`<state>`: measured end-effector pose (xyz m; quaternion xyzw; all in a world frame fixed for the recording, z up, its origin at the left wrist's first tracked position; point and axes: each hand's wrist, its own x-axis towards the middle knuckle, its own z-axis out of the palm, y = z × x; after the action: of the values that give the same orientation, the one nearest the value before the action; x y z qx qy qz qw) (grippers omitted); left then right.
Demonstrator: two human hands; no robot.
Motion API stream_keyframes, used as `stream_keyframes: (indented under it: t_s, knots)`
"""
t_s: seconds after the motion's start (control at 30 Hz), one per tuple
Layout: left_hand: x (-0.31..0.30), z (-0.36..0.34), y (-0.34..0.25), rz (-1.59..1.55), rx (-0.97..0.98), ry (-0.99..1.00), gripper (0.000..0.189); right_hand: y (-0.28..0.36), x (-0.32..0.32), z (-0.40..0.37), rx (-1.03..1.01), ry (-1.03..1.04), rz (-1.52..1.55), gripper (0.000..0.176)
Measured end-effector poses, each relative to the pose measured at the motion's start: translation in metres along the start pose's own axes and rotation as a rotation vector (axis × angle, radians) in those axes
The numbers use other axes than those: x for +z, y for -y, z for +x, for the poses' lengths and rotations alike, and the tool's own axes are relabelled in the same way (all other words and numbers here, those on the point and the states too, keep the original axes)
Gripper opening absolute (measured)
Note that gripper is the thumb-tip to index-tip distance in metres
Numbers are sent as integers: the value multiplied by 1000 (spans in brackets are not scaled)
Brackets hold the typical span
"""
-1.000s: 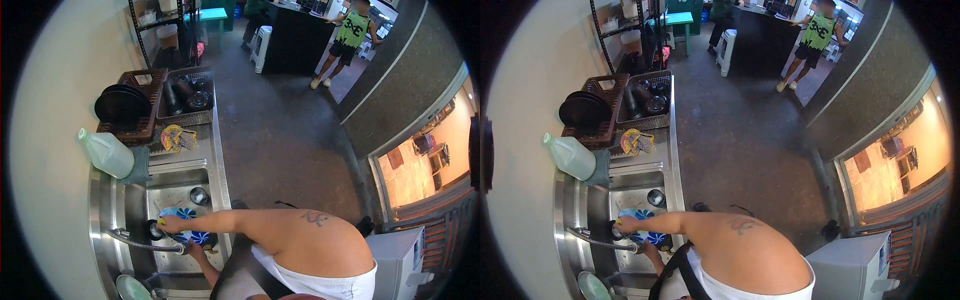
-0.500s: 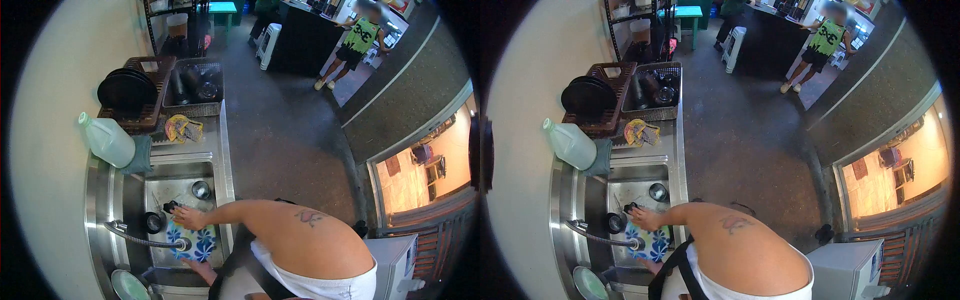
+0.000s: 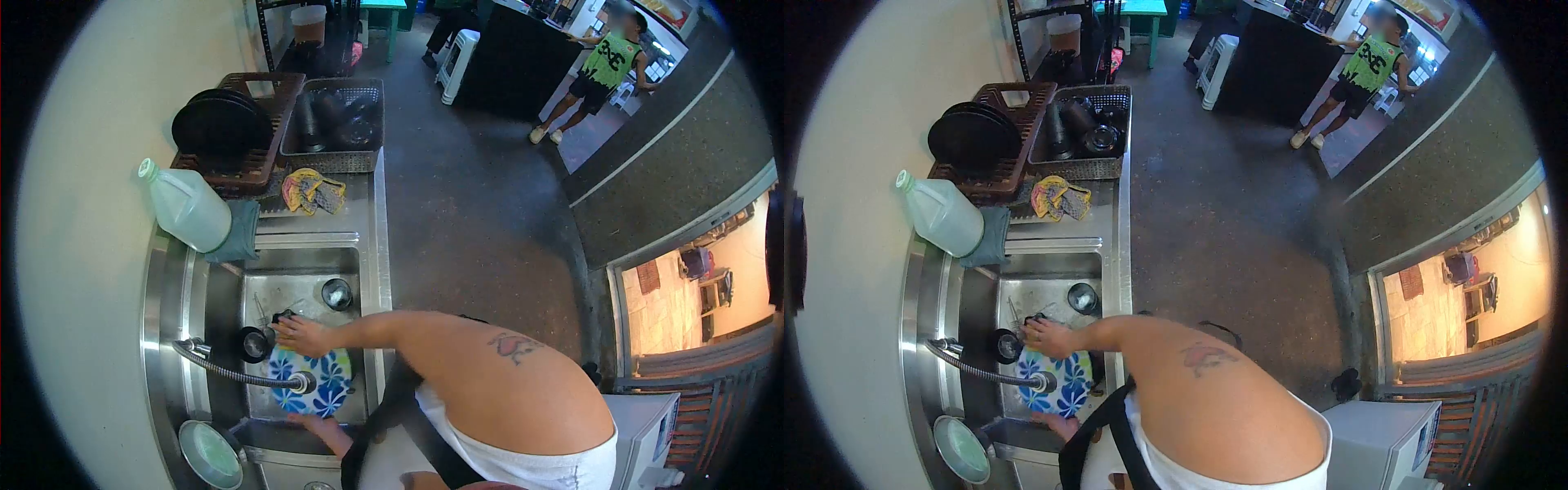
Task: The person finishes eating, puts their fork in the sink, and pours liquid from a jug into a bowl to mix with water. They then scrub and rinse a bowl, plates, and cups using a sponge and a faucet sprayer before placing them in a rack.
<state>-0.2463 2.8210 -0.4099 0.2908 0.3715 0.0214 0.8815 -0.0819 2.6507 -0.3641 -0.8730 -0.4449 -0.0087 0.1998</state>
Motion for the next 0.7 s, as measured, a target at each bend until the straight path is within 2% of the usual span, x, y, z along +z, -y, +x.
stream_keyframes:
  t_s: [0.03, 0.07, 0.1, 0.13, 0.17, 0.2, 0.27, 0.33, 0.37, 0.4, 0.43, 0.47, 0.5, 0.53, 0.57, 0.63, 0.7]
  knots:
    - [15, -1, 8, 42, -11, 10, 75, 7, -14, 7, 37, -48, -229, 61]
    - [30, -6, 9, 45, -10, 9, 75, 17, -2, 14, 38, -51, -227, 61]
    - [45, -12, 8, 94, -39, -62, 74, 32, 24, 24, 101, -167, 71, 56]
    - [60, -13, 8, 141, -68, -131, 73, 44, 20, 30, 161, -281, 368, 52]
    - [61, -11, 7, 146, -74, -132, 73, 54, 15, 20, -2, -206, 355, 49]
    - [58, -5, 5, 142, -63, -95, 73, 78, -19, 2, -164, -129, 342, 46]
    - [46, 3, -3, 131, -28, -27, 72, 107, -94, -20, 292, 150, 1036, 41]
    - [29, 0, -15, 124, 30, -14, 72, 71, -46, -25, -271, 498, 274, 33]
    - [24, -4, -22, 120, 54, -23, 72, 35, -8, -37, -620, 127, -344, 28]
    - [24, -10, -26, 112, 65, -32, 72, 4, -5, -16, -437, 242, 149, 32]
    - [28, -18, -28, 100, 72, -46, 72, -2, -15, -5, 58, 259, 491, 43]
    - [50, -36, -30, 65, 42, -73, 70, -6, 8, -6, 84, -33, 149, 53]
    - [24, -14, -14, 62, 24, -40, 69, -6, 0, 4, 20, -17, 14, 58]
    - [38, -20, -7, 45, 3, -44, 66, 3, -11, 17, -37, -20, -131, 62]
    - [49, -24, -6, 22, -20, -25, 65, 23, -10, 24, -95, 3, -98, 62]
    - [55, -17, -4, -16, -29, -4, 63, 47, -7, 31, -144, 0, 274, 68]
    - [52, -10, -2, -50, 0, -64, 60, 75, 6, 9, -173, 77, 282, 70]
